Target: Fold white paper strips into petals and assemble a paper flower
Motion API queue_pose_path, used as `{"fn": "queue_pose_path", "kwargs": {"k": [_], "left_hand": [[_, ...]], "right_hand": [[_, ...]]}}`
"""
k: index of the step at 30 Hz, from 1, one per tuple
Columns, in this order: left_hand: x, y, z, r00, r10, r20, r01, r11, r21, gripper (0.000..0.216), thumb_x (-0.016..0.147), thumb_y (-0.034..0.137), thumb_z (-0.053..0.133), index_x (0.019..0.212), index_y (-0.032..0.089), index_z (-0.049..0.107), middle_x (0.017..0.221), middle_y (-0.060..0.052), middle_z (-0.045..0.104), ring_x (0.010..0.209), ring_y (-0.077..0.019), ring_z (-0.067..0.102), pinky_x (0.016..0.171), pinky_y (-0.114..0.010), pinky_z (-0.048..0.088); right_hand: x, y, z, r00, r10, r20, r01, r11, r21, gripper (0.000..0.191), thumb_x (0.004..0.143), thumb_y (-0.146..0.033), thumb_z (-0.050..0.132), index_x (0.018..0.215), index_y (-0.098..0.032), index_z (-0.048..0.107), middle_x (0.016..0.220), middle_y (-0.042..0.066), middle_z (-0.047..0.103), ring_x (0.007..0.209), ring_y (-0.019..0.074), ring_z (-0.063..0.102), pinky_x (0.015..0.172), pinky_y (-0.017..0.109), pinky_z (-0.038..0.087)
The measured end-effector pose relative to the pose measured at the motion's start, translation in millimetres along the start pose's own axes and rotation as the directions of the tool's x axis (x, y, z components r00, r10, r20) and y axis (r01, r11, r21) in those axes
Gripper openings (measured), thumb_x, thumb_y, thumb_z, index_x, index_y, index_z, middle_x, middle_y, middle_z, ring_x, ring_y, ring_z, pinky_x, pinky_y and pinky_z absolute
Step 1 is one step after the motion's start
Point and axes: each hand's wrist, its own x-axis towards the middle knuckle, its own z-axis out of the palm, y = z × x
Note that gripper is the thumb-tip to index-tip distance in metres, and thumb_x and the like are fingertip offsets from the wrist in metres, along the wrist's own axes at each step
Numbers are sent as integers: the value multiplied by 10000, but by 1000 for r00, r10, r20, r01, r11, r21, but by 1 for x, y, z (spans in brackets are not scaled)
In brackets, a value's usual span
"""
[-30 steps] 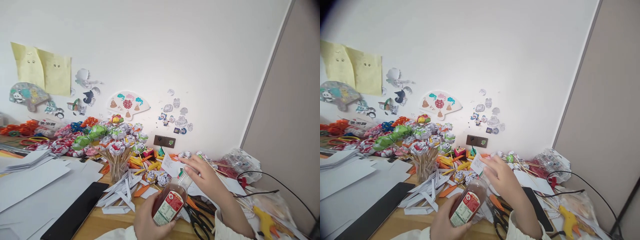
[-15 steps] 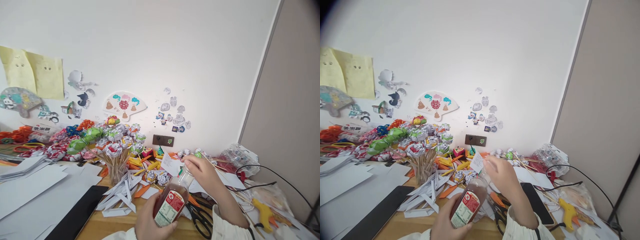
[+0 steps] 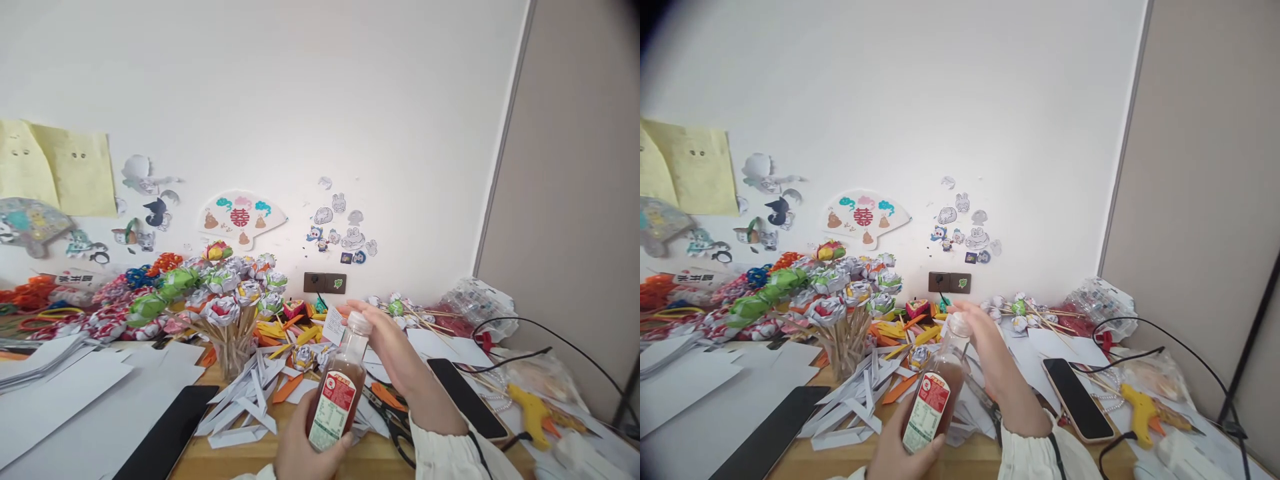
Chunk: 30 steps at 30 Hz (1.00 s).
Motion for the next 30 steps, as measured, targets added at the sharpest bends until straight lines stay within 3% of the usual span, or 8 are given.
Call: {"fn": "queue_pose_path", "kwargs": {"k": [5,9,17,23,26,30], "left_hand": [[-2,-9,0,961,37,274,61,939,-339,724,484,586,575,1026,112,497,1032,-139,591,957,-284,527,828,-365,414],[-3,-18,4,931,13,365,140,911,-389,778,461,615,576,1030,92,489,1068,-169,565,978,-297,513,847,-375,397],[4,-12,5,991,21,134,-10,996,-83,576,487,335,608,1012,138,475,970,-105,624,886,-268,562,783,-339,447],[10,-16,3,999,-14,47,10,997,74,593,476,244,585,1036,117,437,1008,-125,603,961,-282,529,810,-361,437],[15,-15,-2,998,-41,54,34,992,118,555,476,252,603,1002,131,469,978,-118,619,941,-285,542,810,-375,436],[22,-13,-8,996,-43,75,37,996,83,494,488,225,605,956,116,492,933,-118,629,883,-272,564,817,-377,422]], "right_hand": [[-3,-12,-6,981,24,194,-45,994,103,296,700,-326,537,958,-184,563,963,65,596,909,205,513,780,333,367],[-4,-8,-1,987,-28,156,12,995,103,207,702,-299,519,852,-173,585,835,49,615,824,181,532,748,309,371],[1,6,16,994,-49,-99,43,998,-55,143,695,-270,483,667,-155,563,709,23,614,753,158,522,729,273,361],[3,27,32,944,-51,-327,22,995,-93,139,689,-288,497,622,-172,535,634,-9,565,656,146,510,632,244,379],[2,36,39,949,-66,-308,40,995,-91,141,700,-312,505,669,-178,536,655,-9,557,661,147,513,637,250,391],[-1,39,46,988,-88,-126,83,996,-45,270,709,-377,524,898,-184,525,852,26,577,819,167,534,736,271,394]]}}
